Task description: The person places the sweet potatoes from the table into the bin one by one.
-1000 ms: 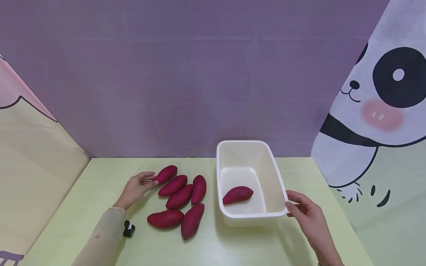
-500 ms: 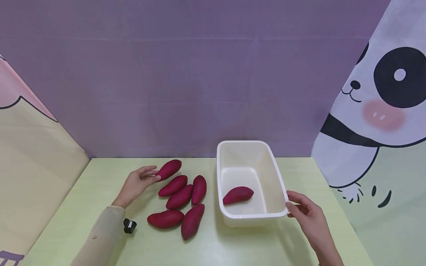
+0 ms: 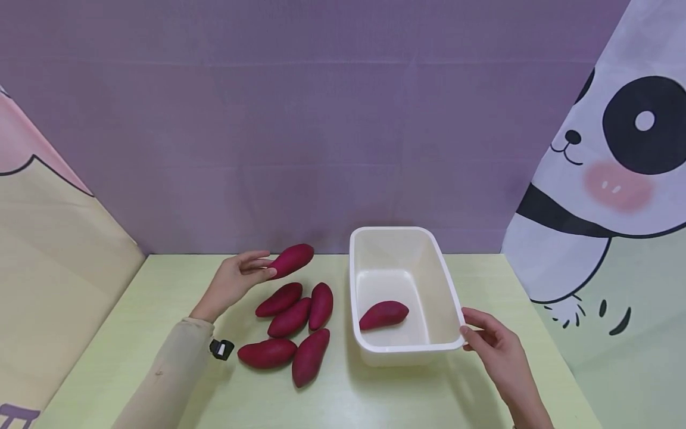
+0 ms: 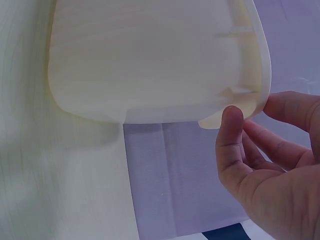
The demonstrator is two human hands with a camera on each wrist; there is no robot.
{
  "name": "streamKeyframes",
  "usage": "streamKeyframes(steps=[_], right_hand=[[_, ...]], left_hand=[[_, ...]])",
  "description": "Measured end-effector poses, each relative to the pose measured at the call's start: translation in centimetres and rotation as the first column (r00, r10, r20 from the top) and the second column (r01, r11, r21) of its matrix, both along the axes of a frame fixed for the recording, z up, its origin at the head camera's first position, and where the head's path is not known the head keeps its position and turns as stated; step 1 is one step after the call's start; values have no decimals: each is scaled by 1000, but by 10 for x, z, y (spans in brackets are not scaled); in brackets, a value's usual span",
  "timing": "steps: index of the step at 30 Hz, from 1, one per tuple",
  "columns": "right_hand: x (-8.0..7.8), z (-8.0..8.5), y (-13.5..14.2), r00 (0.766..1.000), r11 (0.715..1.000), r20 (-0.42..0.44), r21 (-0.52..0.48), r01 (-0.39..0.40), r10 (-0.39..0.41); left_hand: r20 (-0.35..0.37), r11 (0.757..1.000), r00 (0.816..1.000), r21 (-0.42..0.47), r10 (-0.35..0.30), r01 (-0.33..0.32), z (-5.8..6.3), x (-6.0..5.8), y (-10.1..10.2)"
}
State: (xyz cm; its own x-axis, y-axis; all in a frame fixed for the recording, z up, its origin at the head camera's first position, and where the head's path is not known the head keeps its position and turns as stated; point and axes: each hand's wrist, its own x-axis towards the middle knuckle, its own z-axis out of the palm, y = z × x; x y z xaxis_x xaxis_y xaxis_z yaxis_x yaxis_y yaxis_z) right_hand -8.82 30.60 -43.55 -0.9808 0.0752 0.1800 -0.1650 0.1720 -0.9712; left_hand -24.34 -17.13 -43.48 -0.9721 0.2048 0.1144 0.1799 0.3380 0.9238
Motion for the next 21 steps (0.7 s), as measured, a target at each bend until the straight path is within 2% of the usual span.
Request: streamKeyframes(steps=[8,14,21], right_hand=[[1,-1,1,1000,1000,9,13,7,-7],[1,-2,0,1000,1000,2,2,5,-5],[0,0,1,1000,1000,4,21,4,-4]], left_hand=[[-13,999,999,27,-39,39,32,0,28],[-38,997,997,31,-74,75,55,-8,57],[-58,996,995,-28,-81,80,74,-18,94]])
